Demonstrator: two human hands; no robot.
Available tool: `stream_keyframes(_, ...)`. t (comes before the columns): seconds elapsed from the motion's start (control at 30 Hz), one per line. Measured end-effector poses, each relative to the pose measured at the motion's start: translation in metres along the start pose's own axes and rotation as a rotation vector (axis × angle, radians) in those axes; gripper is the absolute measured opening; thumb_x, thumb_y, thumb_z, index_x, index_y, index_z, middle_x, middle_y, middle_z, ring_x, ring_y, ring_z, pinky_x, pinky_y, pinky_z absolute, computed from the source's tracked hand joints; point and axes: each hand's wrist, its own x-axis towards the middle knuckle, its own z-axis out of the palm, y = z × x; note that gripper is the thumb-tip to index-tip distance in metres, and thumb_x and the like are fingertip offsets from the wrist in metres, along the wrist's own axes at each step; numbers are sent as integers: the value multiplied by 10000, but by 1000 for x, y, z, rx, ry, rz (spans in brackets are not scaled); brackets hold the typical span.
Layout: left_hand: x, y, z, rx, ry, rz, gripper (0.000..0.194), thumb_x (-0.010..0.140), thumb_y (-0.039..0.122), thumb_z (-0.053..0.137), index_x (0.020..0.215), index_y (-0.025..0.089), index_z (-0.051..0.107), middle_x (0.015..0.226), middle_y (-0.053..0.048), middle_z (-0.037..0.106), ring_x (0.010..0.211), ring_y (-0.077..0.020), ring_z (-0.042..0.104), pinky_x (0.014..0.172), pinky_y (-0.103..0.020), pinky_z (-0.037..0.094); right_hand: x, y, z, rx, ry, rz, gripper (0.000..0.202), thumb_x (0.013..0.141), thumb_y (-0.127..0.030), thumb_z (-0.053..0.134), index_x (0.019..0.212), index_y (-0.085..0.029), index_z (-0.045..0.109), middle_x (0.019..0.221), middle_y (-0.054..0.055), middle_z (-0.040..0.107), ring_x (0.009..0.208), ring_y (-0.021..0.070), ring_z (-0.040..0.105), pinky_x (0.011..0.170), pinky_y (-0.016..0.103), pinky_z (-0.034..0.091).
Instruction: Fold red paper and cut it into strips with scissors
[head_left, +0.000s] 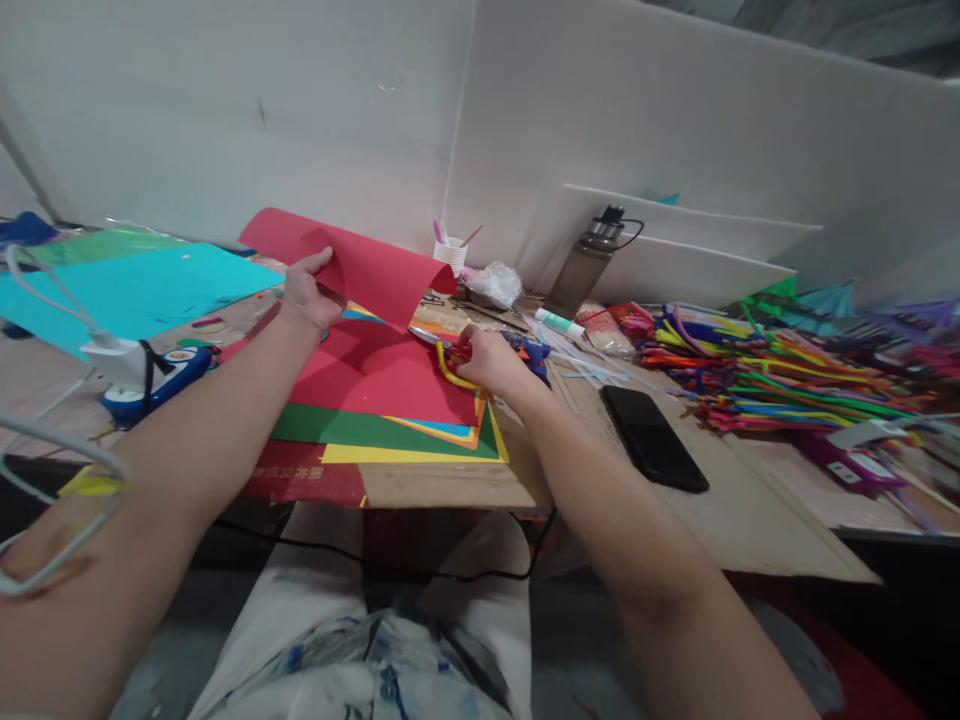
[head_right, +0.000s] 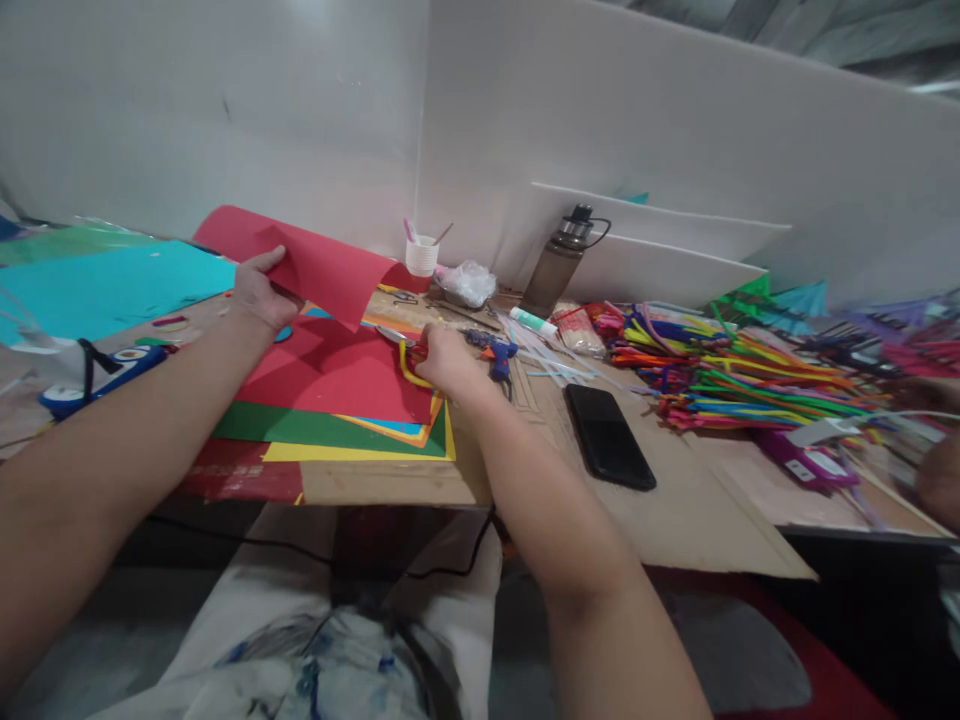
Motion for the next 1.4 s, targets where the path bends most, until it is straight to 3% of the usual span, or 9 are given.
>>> stream_keyframes(0.17, -9, -3, 4, 126, -78, -56, 127, 826, 100, 529, 864, 109, 649, 772, -47, 739, 756, -162, 670, 879, -336, 508, 7, 7, 6, 106, -16, 49, 310, 762, -325, 664, 1016, -150, 640, 867, 79, 685, 725, 182, 599, 648, 273, 443)
stream_keyframes(0.37, -18, 0, 1, 278, -101, -146, 196, 795, 106, 554, 956, 92, 667, 786, -44, 747, 759, -172, 681, 910, -350, 496, 14, 5, 2, 477, 211, 137, 827, 677, -379, 770, 1379, -125, 412, 1122, 139, 614, 846, 208, 600, 785, 367, 505)
stream_keyframes(0.47, -16, 3, -5, 401, -36, -271, 200, 794, 108, 560, 956, 80, 674, 739, -58, 733, 704, -172, 677, 870, -349, 519, 18, 8, 3, 580, 263, 61, 950, 638, -357, 798, 1442, -155, 335, 1230, 160, 553, 876, 209, 585, 817, 394, 511)
stream_keyframes(0.67, -6, 6, -17, 646, 65, -468, 252, 771, 142, 602, 1000, 102, 700, 684, -93, 706, 682, -239, 697, 706, -365, 572, 12, 3, 1, 647, 198, -135, 567, 815, -398, 627, 1331, -196, 509, 1233, 131, 580, 984, 218, 584, 906, 437, 487)
stream_keyframes(0.77, -3, 8, -16, 643, 63, -454, 305, 770, 122, 580, 1050, 92, 696, 708, -107, 717, 700, -248, 706, 692, -356, 578, 2, -7, -5, 747, 76, -281, 570, 886, -491, 514, 1389, -229, 454, 1337, 129, 538, 1156, 236, 549, 957, 436, 466)
stream_keyframes(0.93, -5, 5, -13, 616, 12, -518, 248, 758, 112, 587, 962, 98, 728, 649, -103, 711, 574, -227, 683, 567, -320, 571, -11, -22, -12, 516, 3, -438, 899, 719, -534, 726, 1480, -264, 332, 1493, 126, 410, 1368, 312, 369, 1104, 515, 309)
stream_keyframes(1.03, -7, 1, -12, 657, 25, -588, 174, 740, 117, 612, 858, 93, 737, 586, -94, 692, 466, -204, 636, 466, -290, 529, -16, -27, -11, 319, -24, -480, 885, 697, -500, 755, 1460, -250, 382, 1479, 121, 435, 1379, 333, 338, 1140, 545, 220)
stream_keyframes(1.23, -9, -2, -8, 772, 131, -658, 141, 759, 103, 583, 799, 99, 718, 574, -82, 689, 469, -197, 628, 492, -293, 522, -26, -39, -9, 271, -118, -434, 1016, 659, -578, 751, 1505, -237, 302, 1492, 128, 414, 1358, 349, 349, 1106, 527, 290)
stream_keyframes(1.4, -5, 2, -13, 773, 126, -543, 126, 717, 105, 640, 826, 109, 704, 556, -48, 666, 481, -176, 614, 513, -275, 511, -25, -41, 6, 171, 36, -390, 867, 677, -160, 685, 1481, -183, 362, 1437, 134, 490, 1297, 327, 427, 1094, 491, 323)
